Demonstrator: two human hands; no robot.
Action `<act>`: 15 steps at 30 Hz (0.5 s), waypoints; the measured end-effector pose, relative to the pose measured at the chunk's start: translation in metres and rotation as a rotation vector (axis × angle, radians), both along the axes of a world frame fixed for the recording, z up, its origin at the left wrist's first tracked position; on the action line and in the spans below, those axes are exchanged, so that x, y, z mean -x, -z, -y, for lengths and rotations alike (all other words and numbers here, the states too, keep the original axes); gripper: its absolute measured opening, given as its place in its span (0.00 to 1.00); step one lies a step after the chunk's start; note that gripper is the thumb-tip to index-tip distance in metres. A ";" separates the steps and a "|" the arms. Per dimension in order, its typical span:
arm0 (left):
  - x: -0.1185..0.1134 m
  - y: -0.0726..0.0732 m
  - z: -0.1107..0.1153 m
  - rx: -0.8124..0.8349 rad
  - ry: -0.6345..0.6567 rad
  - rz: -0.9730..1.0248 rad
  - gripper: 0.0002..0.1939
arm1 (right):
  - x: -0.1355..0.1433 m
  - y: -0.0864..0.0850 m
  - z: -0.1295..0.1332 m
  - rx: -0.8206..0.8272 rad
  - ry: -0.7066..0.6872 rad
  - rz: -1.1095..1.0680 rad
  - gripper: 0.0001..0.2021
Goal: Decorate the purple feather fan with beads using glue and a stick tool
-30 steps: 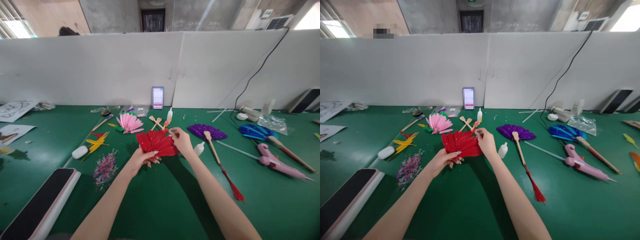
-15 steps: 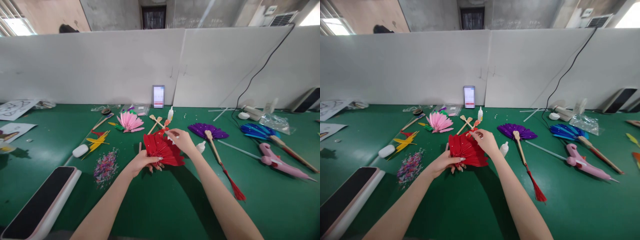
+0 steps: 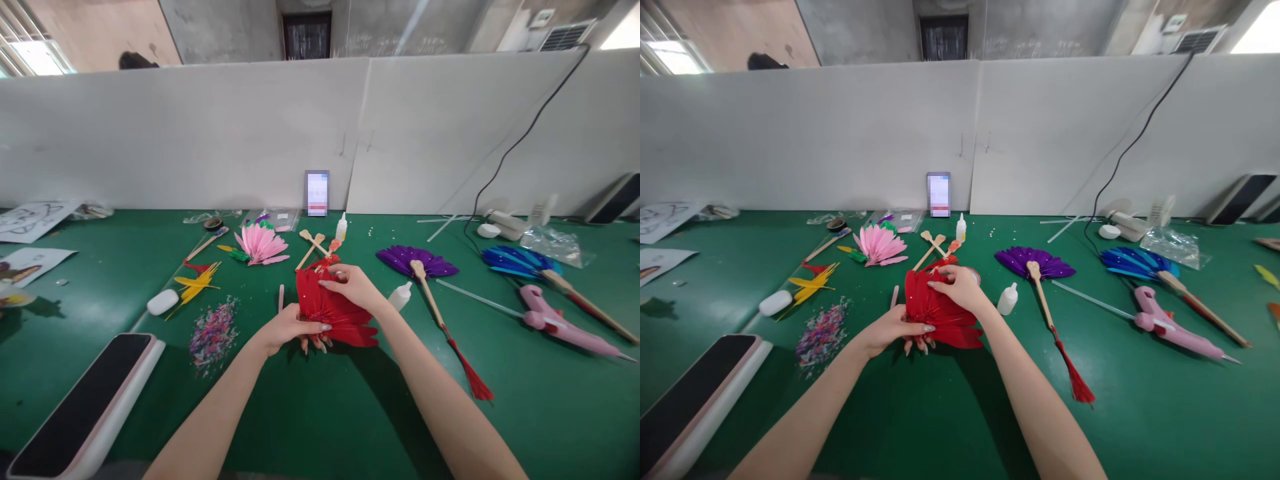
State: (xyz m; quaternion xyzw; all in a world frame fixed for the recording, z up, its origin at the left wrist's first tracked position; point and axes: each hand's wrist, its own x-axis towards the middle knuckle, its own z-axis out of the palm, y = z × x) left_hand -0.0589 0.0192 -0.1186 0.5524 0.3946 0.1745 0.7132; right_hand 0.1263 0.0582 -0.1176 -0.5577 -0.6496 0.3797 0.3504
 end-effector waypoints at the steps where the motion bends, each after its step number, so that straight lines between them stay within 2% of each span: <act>1: 0.000 0.000 0.000 0.000 -0.001 -0.003 0.15 | -0.001 0.001 -0.001 -0.006 0.017 0.011 0.15; 5: 0.000 -0.002 0.001 0.019 0.026 -0.026 0.15 | -0.011 0.004 -0.006 -0.029 0.141 0.103 0.11; 10: 0.001 -0.001 0.001 0.048 0.045 -0.031 0.15 | -0.028 0.008 -0.009 -0.035 0.332 0.327 0.09; 15: 0.001 0.002 0.000 0.067 0.064 -0.032 0.15 | -0.024 0.001 -0.007 -0.038 0.334 0.397 0.12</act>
